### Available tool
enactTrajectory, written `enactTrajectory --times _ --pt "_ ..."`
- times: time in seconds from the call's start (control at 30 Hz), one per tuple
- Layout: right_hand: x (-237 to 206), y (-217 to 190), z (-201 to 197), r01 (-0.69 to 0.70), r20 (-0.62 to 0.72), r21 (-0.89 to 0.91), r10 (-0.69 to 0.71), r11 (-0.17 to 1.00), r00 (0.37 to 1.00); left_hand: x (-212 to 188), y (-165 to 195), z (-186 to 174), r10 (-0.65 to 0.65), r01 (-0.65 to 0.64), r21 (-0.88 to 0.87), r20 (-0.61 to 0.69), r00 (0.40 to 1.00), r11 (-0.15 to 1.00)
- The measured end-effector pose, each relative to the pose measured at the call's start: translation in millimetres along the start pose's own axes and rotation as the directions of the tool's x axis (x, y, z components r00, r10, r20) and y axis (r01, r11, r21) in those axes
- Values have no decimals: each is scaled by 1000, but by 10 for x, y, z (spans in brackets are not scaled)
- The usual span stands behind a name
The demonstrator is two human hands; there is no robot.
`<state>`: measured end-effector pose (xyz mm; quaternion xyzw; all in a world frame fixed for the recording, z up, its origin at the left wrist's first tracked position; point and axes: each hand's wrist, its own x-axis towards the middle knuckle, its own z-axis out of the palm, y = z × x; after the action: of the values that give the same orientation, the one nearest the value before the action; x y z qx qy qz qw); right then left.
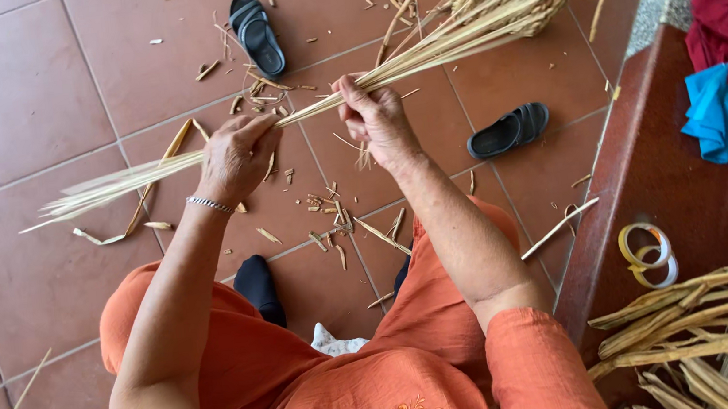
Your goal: The person sits on a tiled floor and weaves dried palm leaves into a rectangular basket frame. They interlace thin strips through the frame, trim excess with scissors, and continue weaving the sides to build up the basket walls.
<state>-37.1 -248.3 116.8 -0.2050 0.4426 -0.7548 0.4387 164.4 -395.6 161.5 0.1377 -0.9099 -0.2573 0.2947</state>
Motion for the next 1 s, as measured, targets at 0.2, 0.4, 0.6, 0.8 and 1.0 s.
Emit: enactTrajectory --times 0.2,0.4,0.6,0.8,1.0 --pt "12 -19 -34 74 -84 112 -64 991 994 -33 354 -62 345 -228 489 -164 924 842" --pt "-87 -108 166 41 -2 219 -42 975 999 -90 230 283 -413 494 -801 345 843 340" --pt "-208 40 389 -92 84 141 81 986 993 -47 -53 367 -435 197 -965 254 864 -172" --pt "-200 -124 129 -102 164 -57 110 993 980 5 -484 -31 -519 79 -994 106 848 -75" --pt "-275 -687 -258 46 -194 -282 -104 958 975 -182 -816 -453 -518 51 -996 84 851 -76"
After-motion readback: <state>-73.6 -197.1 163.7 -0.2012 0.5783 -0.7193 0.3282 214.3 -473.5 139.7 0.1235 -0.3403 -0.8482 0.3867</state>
